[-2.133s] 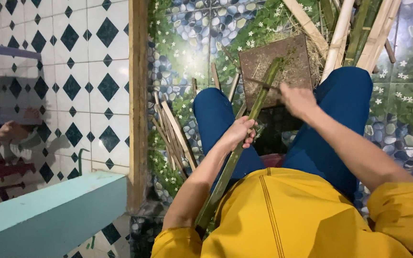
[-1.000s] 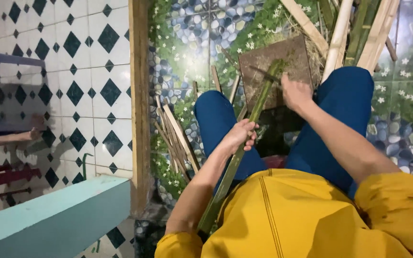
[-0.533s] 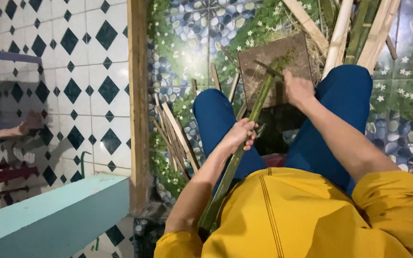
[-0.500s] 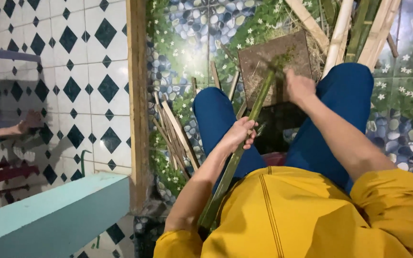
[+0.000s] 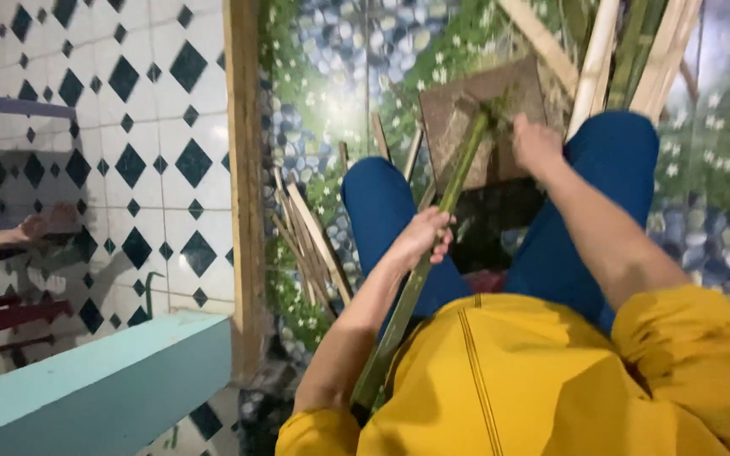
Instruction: The person shaves and thins bamboo strips using a knife against a wooden block.
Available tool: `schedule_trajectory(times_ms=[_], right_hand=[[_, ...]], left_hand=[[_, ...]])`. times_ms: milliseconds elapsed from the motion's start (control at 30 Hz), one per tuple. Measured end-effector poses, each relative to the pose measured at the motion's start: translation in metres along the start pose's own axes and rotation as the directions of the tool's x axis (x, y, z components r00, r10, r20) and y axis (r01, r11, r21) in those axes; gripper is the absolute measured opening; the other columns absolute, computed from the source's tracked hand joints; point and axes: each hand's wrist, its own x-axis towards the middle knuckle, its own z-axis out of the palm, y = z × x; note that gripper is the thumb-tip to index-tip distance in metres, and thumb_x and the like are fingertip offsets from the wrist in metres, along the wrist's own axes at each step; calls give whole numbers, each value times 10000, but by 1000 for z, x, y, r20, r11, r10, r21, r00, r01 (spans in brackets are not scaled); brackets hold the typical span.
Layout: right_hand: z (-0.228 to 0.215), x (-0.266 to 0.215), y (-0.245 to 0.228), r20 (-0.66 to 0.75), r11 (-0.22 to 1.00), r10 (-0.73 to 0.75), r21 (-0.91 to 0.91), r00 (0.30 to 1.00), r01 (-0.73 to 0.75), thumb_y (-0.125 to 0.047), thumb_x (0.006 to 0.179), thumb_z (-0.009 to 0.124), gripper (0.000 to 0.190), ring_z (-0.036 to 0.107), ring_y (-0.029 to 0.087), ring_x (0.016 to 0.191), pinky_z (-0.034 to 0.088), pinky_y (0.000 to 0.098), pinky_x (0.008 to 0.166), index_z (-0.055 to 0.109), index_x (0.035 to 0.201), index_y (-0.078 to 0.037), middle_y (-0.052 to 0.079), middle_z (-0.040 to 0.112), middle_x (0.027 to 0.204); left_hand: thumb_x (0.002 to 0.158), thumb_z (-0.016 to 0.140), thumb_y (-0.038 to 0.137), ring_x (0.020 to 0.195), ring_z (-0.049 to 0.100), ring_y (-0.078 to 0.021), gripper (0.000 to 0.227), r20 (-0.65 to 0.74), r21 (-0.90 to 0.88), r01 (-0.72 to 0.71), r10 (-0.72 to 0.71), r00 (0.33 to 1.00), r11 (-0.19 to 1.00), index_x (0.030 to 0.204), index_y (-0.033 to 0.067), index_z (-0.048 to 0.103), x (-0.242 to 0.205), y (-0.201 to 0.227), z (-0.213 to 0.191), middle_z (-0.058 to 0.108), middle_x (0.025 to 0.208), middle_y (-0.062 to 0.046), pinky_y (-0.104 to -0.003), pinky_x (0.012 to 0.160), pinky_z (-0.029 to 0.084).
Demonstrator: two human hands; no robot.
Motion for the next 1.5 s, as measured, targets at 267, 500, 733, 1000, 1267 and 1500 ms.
schedule_trajectory(times_ms=[267, 500, 733, 1000, 1267, 1500], right_hand=[[-47, -88, -64, 100, 976, 84, 192, 991, -102, -313, 1099, 543, 378, 653, 521, 1148, 510, 623, 951, 519, 1333, -17, 343, 668, 1208], [-80, -106, -46, 155, 942, 157, 273, 975, -195, -298, 1126, 462, 264, 674, 602, 972, 533, 685, 850, 461, 1155, -35, 382, 693, 954], [-52, -159, -71, 62, 990, -119, 88, 991, 114, -417, 1082, 442, 296, 720, 518, 896, 564, 623, 773, 403, 1211, -154, 280, 712, 948], [-27, -101, -49, 88, 999, -40, 3, 995, 40, -284, 1012, 492, 361, 739, 501, 960, 575, 575, 861, 433, 1346, -160, 253, 756, 922], [-48, -143, -74, 57, 982, -177, -54, 983, 180, -296, 1046, 445, 273, 742, 501, 888, 562, 597, 799, 485, 1247, -116, 261, 738, 888], [-64, -138, -79, 68, 969, -226, -84, 972, 231, -241, 1009, 431, 193, 759, 464, 865, 575, 570, 769, 469, 1173, -145, 224, 746, 854]], left_hand=[[1048, 561, 208, 587, 522, -179, 252, 42, -170, -14, 21, 999, 985, 1201, 19, 497, 53, 3, -3, 596, 837, -150, -284, 381, 412], [1061, 564, 116, 736, 684, -248, 778, 171, -215, -35, 72, 983, 976, 1607, -50, 36, 16, 15, -10, 708, 1111, -207, -444, 532, 627], [1077, 477, 106, 582, 486, -127, 607, 108, -117, -35, 48, 993, 993, 1588, -43, 184, -18, 12, 1, 632, 917, -163, -253, 357, 422], [1081, 503, 148, 522, 456, -176, 559, 50, -64, -58, 61, 997, 996, 1590, 58, 288, -3, -6, 6, 587, 797, -139, -291, 322, 365], [1063, 496, 115, 520, 448, -165, 683, -1, -66, -47, 47, 999, 997, 1622, -23, 129, -27, 19, 15, 554, 784, -163, -275, 319, 367], [1072, 474, 112, 549, 480, -174, 671, -15, 13, -21, 21, 1000, 1000, 1619, -39, 115, -41, 33, 21, 570, 784, -151, -273, 341, 382]])
